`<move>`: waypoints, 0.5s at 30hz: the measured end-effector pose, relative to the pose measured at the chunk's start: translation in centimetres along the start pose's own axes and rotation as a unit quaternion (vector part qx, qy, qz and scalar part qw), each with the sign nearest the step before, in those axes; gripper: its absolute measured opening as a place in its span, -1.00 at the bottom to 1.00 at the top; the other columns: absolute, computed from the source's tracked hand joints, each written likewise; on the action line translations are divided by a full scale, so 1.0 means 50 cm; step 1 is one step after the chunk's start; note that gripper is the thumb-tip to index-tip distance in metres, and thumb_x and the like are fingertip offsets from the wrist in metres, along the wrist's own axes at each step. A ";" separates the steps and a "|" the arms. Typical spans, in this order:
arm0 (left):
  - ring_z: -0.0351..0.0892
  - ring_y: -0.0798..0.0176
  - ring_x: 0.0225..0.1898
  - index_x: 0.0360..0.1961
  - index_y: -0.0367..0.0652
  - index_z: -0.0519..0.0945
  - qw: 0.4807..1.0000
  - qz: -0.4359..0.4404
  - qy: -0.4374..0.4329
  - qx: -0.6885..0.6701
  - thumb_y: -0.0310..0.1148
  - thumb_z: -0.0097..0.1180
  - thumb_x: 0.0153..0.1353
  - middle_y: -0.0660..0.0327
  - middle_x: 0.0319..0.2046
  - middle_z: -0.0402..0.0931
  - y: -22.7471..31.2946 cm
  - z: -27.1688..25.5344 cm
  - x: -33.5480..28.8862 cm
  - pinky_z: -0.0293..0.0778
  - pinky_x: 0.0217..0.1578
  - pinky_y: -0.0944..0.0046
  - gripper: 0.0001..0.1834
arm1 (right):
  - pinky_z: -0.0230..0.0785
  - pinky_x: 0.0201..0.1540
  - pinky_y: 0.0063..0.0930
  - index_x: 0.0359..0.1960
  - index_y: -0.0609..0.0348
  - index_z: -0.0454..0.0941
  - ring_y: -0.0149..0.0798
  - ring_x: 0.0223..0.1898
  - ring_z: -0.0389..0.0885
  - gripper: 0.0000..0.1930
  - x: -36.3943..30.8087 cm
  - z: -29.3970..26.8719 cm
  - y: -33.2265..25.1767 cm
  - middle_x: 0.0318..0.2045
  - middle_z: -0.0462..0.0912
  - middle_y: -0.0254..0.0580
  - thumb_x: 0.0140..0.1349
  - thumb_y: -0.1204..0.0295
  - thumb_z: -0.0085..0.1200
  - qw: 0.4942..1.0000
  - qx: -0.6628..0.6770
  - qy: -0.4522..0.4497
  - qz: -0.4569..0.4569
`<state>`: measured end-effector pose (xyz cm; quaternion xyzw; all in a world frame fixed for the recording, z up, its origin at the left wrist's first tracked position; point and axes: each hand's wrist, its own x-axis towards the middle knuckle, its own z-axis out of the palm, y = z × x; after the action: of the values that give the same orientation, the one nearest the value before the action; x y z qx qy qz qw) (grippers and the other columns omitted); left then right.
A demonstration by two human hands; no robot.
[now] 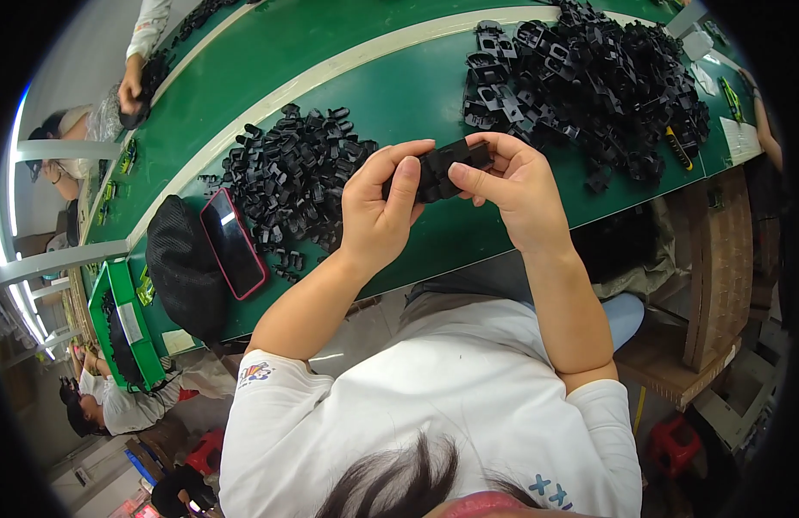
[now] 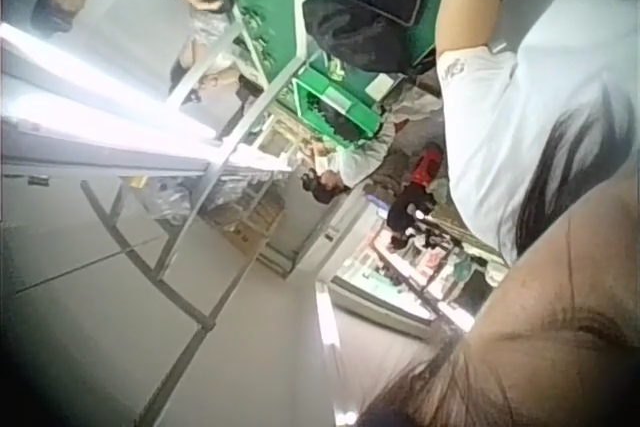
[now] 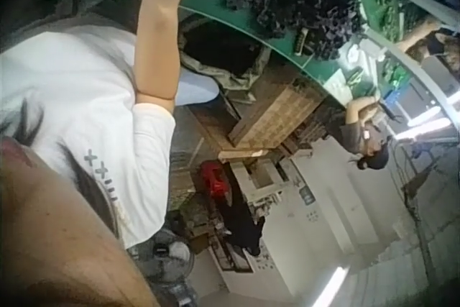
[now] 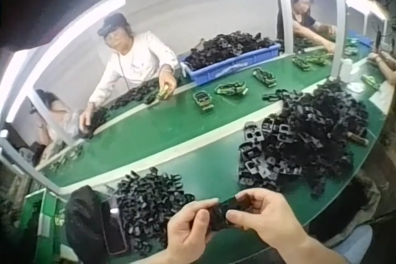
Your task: The person assembles toy car components by fitting small plastic pieces into plastic base parts by hand and placing the assembled pieces onto the conveyor track.
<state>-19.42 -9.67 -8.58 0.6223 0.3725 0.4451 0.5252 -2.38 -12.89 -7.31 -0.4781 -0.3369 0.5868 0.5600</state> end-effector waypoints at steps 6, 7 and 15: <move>0.35 0.58 -0.58 -0.10 -0.15 0.59 0.999 -0.054 -0.005 -0.010 -0.25 -0.07 0.39 0.35 -0.43 0.49 0.008 0.000 0.001 0.27 -0.66 0.55 -0.73 | 0.36 -0.38 -0.72 -0.15 0.32 0.52 -0.56 -0.40 0.53 -0.66 -0.001 -0.001 -0.004 -0.40 0.61 -0.33 0.07 0.46 0.32 0.996 -0.078 0.008 -0.034; 0.35 0.58 -0.57 -0.10 -0.15 0.59 0.998 -0.061 -0.009 -0.017 -0.25 -0.07 0.39 0.35 -0.43 0.48 0.008 0.000 0.001 0.27 -0.67 0.55 -0.73 | 0.36 -0.38 -0.72 -0.15 0.32 0.52 -0.56 -0.40 0.53 -0.66 0.000 -0.002 -0.002 -0.40 0.61 -0.33 0.07 0.46 0.32 0.996 -0.077 0.009 -0.034; 0.35 0.58 -0.58 -0.09 -0.16 0.59 0.999 -0.051 -0.006 0.004 -0.25 -0.07 0.39 0.34 -0.41 0.47 0.004 0.005 -0.006 0.29 -0.67 0.56 -0.73 | 0.34 -0.46 -0.71 -0.31 0.32 0.58 -0.56 -0.52 0.48 -0.75 0.003 0.001 0.017 -0.53 0.59 -0.35 0.05 0.42 0.33 0.990 -0.098 0.069 -0.068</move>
<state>-19.28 -10.07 -8.44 0.6069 0.4025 0.4128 0.5471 -2.72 -12.84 -8.12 -0.5459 -0.3848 0.4772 0.5711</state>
